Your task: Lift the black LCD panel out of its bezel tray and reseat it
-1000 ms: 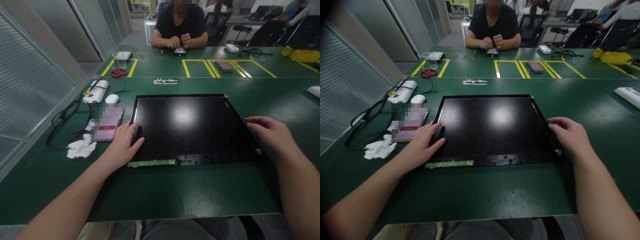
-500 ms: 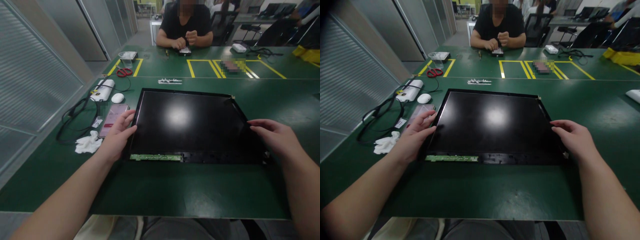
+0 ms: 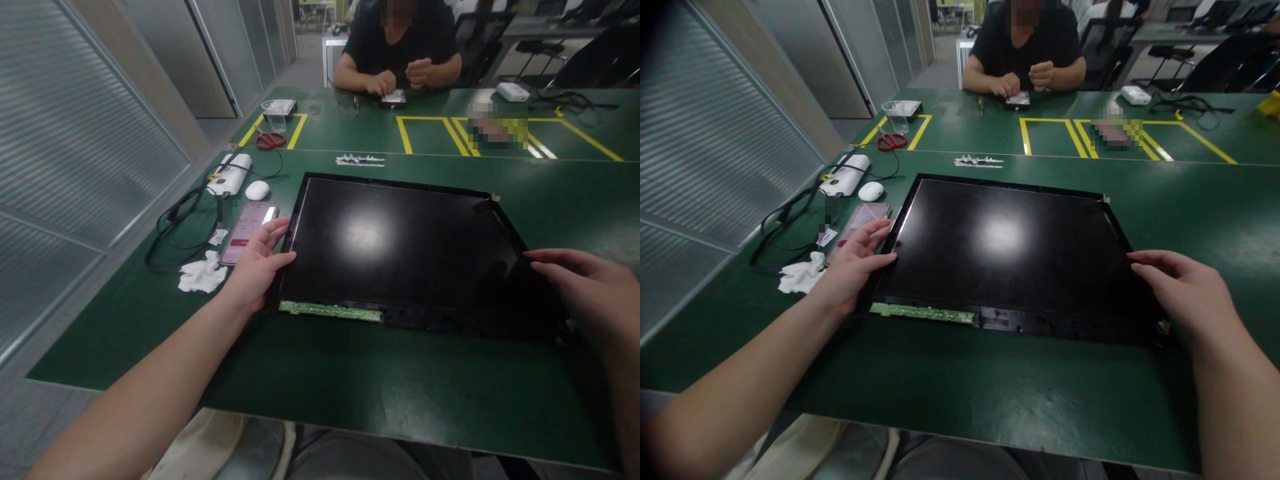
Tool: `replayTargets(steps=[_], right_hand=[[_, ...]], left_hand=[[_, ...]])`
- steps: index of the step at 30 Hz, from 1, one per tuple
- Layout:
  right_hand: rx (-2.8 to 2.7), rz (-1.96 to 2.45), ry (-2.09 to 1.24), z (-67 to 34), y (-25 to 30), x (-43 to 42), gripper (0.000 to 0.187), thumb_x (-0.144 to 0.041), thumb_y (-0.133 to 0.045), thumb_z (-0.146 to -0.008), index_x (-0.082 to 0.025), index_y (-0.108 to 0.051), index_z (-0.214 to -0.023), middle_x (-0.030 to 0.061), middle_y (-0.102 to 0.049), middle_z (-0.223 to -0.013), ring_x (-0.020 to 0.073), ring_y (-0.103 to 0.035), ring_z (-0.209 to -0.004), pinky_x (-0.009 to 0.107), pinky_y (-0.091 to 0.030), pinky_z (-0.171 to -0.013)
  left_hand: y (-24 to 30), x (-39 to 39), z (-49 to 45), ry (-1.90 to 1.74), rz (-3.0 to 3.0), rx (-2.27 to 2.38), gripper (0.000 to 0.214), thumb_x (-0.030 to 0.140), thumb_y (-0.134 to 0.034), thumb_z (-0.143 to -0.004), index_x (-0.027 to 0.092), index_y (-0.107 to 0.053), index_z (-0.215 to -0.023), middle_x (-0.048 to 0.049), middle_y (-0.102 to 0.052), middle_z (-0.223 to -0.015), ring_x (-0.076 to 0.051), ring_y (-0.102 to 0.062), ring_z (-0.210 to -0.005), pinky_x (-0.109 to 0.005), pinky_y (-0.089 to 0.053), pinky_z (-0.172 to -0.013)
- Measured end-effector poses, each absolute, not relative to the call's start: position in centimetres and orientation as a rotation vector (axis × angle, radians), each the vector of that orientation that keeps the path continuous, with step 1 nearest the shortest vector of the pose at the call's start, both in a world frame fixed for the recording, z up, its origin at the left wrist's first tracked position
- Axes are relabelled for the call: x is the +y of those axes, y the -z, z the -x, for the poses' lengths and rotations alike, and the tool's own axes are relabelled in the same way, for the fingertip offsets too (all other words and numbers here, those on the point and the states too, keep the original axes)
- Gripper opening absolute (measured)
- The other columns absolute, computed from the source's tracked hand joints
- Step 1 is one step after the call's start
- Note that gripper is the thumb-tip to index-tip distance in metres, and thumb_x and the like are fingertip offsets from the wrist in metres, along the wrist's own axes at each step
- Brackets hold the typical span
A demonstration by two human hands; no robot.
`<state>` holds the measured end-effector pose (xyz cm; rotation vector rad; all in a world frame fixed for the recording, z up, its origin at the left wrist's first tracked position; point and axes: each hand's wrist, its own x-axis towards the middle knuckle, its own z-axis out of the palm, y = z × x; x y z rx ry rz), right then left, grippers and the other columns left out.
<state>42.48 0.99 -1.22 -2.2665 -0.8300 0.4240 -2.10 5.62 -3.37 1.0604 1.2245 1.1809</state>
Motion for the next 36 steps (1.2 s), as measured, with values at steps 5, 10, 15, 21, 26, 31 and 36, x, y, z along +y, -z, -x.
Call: replayTargets(steps=[5,10,15,21,26,31,36], right_hand=[[-0.848,2.292,-0.45,-42.73,1.2,0.93,0.03,-0.039,-0.07,-0.049,-0.03,-0.077,-0.076,0.0041,-0.073,-0.078,0.0279,-0.063,-0.082,0.04,-0.044,-0.07],[-0.835,2.314,-0.446,-43.04,1.29,0.85,0.035,-0.04,-0.069,-0.05,-0.029,-0.078,-0.082,0.0042,-0.073,-0.081,0.0281,-0.062,-0.083,0.04,-0.042,-0.07],[-0.818,2.312,-0.455,-42.65,1.04,0.91,0.031,-0.038,-0.071,-0.049,-0.03,-0.078,-0.079,0.0045,-0.073,-0.08,0.0287,-0.062,-0.082,0.04,-0.042,-0.068],[-0.865,2.296,-0.438,-42.81,1.36,1.01,0.027,-0.037,-0.072,-0.051,-0.03,-0.078,-0.076,0.0046,-0.073,-0.079,0.0291,-0.064,-0.083,0.04,-0.044,-0.068],[-0.887,2.291,-0.431,-43.18,1.62,0.94,0.026,-0.038,-0.071,-0.052,-0.03,-0.077,-0.076,0.0052,-0.074,-0.081,0.0299,-0.065,-0.085,0.041,-0.045,-0.069],[-0.868,2.323,-0.443,-43.3,1.58,0.89,0.028,-0.037,-0.071,-0.054,-0.03,-0.078,-0.08,0.0045,-0.073,-0.083,0.0284,-0.064,-0.085,0.04,-0.045,-0.069],[-0.851,2.314,-0.455,-42.71,1.18,0.77,0.031,-0.038,-0.071,-0.055,-0.029,-0.079,-0.084,0.0046,-0.073,-0.083,0.0268,-0.061,-0.079,0.039,-0.044,-0.065]], left_hand=[[3.2,5.56,1.92,-1.186,-1.025,1.219,0.065,0.009,-0.081,-0.066,0.023,-0.062,-0.127,-0.0098,-0.067,-0.149,-0.032,-0.068,-0.131,-0.041,-0.064,-0.096],[3.12,5.5,1.83,-1.183,-1.022,1.224,0.063,0.009,-0.081,-0.065,0.023,-0.062,-0.123,-0.0094,-0.067,-0.147,-0.032,-0.065,-0.134,-0.04,-0.063,-0.099],[3.06,5.48,1.89,-1.176,-1.028,1.235,0.062,0.01,-0.081,-0.065,0.024,-0.063,-0.123,-0.0086,-0.066,-0.148,-0.031,-0.067,-0.129,-0.039,-0.063,-0.095],[3.22,5.6,2.03,-1.195,-1.043,1.228,0.062,0.012,-0.082,-0.065,0.025,-0.063,-0.123,-0.0084,-0.067,-0.146,-0.031,-0.067,-0.129,-0.041,-0.062,-0.099],[3.22,5.59,1.98,-1.198,-1.047,1.224,0.061,0.013,-0.081,-0.065,0.025,-0.064,-0.123,-0.0084,-0.068,-0.145,-0.032,-0.068,-0.129,-0.043,-0.063,-0.1],[3.03,5.46,1.82,-1.197,-1.023,1.23,0.06,0.01,-0.082,-0.063,0.024,-0.064,-0.119,-0.0081,-0.067,-0.147,-0.031,-0.064,-0.134,-0.041,-0.062,-0.101],[3.14,5.43,1.77,-1.174,-0.992,1.262,0.058,0.008,-0.082,-0.063,0.022,-0.066,-0.117,-0.0083,-0.071,-0.136,-0.028,-0.072,-0.116,-0.039,-0.065,-0.091]])
